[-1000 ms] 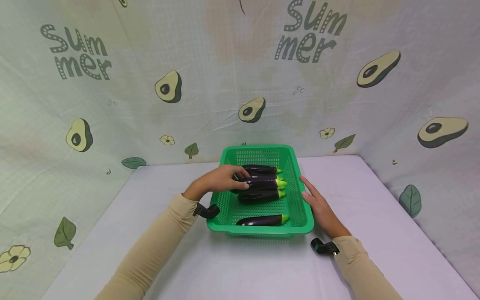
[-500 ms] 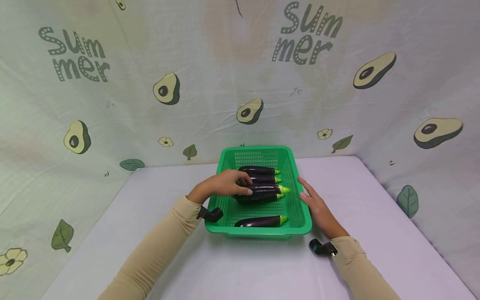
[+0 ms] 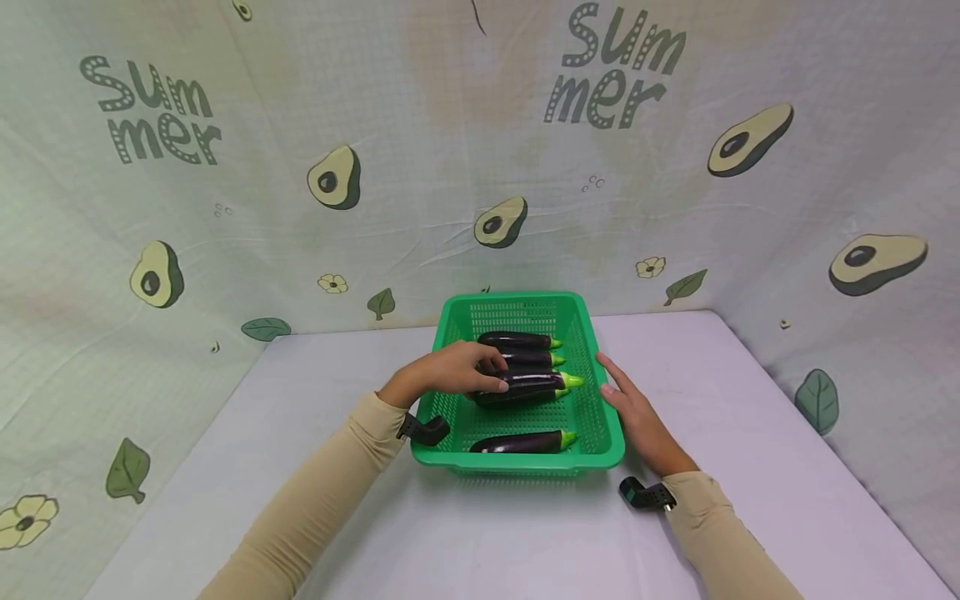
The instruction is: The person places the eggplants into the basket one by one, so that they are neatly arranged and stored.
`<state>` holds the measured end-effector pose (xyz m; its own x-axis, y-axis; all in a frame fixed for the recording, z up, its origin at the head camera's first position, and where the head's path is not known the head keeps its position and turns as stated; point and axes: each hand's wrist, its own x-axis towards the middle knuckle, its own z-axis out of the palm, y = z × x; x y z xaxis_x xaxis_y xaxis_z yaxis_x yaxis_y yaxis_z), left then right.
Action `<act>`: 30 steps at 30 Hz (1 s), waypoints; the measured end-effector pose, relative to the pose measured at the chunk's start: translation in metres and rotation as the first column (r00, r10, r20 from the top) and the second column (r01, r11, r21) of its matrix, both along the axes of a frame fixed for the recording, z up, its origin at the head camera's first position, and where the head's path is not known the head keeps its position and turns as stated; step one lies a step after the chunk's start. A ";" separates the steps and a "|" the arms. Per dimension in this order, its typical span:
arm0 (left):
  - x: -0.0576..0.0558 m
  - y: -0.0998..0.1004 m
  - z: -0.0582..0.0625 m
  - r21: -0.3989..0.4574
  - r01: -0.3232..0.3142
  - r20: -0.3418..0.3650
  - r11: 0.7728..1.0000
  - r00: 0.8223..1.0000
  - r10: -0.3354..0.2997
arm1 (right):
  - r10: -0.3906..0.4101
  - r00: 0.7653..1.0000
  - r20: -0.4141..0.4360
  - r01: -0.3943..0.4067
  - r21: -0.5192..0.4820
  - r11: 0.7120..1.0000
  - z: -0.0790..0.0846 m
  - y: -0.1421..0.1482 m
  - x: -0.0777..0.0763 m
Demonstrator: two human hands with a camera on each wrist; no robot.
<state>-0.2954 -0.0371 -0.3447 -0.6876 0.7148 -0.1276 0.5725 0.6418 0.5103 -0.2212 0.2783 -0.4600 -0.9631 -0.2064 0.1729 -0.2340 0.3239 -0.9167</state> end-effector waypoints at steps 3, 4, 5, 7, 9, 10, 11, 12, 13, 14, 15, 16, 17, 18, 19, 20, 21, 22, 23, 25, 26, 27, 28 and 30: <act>0.000 -0.001 -0.001 -0.001 -0.002 0.012 1.000 1.000 0.002 | 0.002 1.000 -0.001 -0.002 -0.006 1.000 0.001 -0.001 0.000; 0.000 -0.001 -0.001 -0.001 -0.001 0.011 1.000 1.000 0.001 | 0.002 1.000 -0.001 -0.002 -0.011 1.000 0.001 -0.001 0.000; 0.000 -0.001 -0.001 0.001 -0.001 0.012 1.000 1.000 0.001 | 0.002 1.000 -0.002 -0.002 -0.014 1.000 0.001 -0.001 0.000; 0.000 -0.001 0.000 0.002 0.001 0.007 1.000 1.000 -0.001 | 0.003 1.000 -0.003 -0.003 -0.016 1.000 0.001 -0.002 -0.001; -0.001 -0.001 -0.001 0.000 0.005 -0.005 1.000 1.000 -0.005 | 0.001 1.000 0.000 -0.001 -0.018 1.000 0.001 -0.002 -0.001; -0.002 -0.001 -0.001 -0.001 0.007 -0.010 1.000 1.000 -0.007 | 0.001 1.000 0.000 -0.001 -0.016 1.000 0.001 -0.002 -0.001; -0.002 -0.001 -0.002 -0.003 0.008 -0.011 1.000 1.000 -0.008 | 0.001 1.000 0.002 -0.001 -0.012 1.000 0.000 -0.002 -0.001; -0.002 -0.001 -0.002 -0.004 0.009 -0.011 1.000 1.000 -0.009 | 0.002 1.000 0.004 -0.002 -0.010 1.000 0.000 -0.002 -0.002; -0.002 -0.001 -0.003 -0.004 0.009 -0.010 1.000 1.000 -0.009 | 0.002 1.000 0.005 -0.002 -0.008 1.000 0.000 -0.003 -0.002; -0.002 -0.001 -0.004 -0.008 0.009 -0.011 1.000 1.000 -0.010 | 0.002 1.000 0.006 -0.002 -0.005 1.000 0.000 -0.003 -0.002; -0.002 -0.001 -0.004 -0.010 0.009 -0.010 1.000 1.000 -0.010 | 0.002 1.000 0.005 -0.002 -0.003 1.000 0.000 -0.003 -0.002; -0.002 -0.001 -0.004 -0.009 0.011 -0.008 1.000 1.000 -0.011 | 0.001 1.000 0.003 -0.001 0.000 1.000 0.000 -0.003 -0.002; -0.002 -0.001 -0.005 -0.007 0.011 -0.005 1.000 1.000 -0.011 | 0.002 1.000 0.002 -0.002 0.002 1.000 0.000 -0.003 -0.002; -0.002 -0.002 -0.005 -0.005 0.012 -0.002 1.000 1.000 -0.012 | 0.002 1.000 0.001 -0.002 -0.001 1.000 0.000 -0.003 -0.002; -0.002 -0.002 -0.005 -0.003 0.013 0.001 1.000 1.000 -0.013 | 0.001 1.000 -0.001 -0.001 0.000 1.000 0.000 -0.003 -0.002; -0.001 -0.001 -0.005 -0.002 0.015 0.004 1.000 1.000 -0.015 | 0.000 1.000 -0.002 0.000 0.000 1.000 0.001 -0.003 -0.002; -0.002 -0.001 -0.005 0.000 0.018 0.009 1.000 1.000 -0.018 | 0.000 1.000 -0.003 0.000 0.002 1.000 0.001 -0.003 -0.001; -0.002 -0.001 -0.005 0.002 0.019 0.018 1.000 1.000 -0.019 | 0.000 1.000 -0.003 0.000 0.003 1.000 0.001 -0.003 -0.001; -0.001 -0.002 -0.005 0.005 0.020 0.028 1.000 0.999 -0.020 | 0.000 1.000 -0.003 0.000 0.004 1.000 0.001 -0.003 -0.001; -0.001 -0.002 -0.005 0.008 0.024 0.042 1.000 0.999 -0.024 | 0.001 1.000 -0.003 -0.001 0.008 1.000 0.000 -0.002 -0.001; -0.001 -0.002 -0.005 0.005 0.026 0.041 1.000 0.999 -0.027 | 0.001 1.000 -0.003 -0.001 0.009 1.000 0.000 -0.002 -0.001; -0.001 -0.002 -0.004 0.004 0.028 0.042 1.000 0.999 -0.028 | 0.002 1.000 -0.003 -0.002 0.008 1.000 0.000 -0.002 -0.001; -0.001 -0.002 -0.004 0.004 0.030 0.041 1.000 0.999 -0.030 | 0.002 1.000 -0.003 -0.002 0.007 1.000 0.000 -0.002 -0.001; 0.000 -0.002 -0.001 -0.002 0.035 0.026 0.999 0.999 -0.035 | 0.001 1.000 -0.003 -0.001 0.005 1.000 0.000 -0.002 -0.001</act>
<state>-0.2954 -0.0395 -0.3460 -0.6589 0.7378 -0.1469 0.5808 0.6230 0.5240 -0.2219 0.2766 -0.4599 -0.9623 -0.2078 0.1752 -0.2374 0.3283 -0.9143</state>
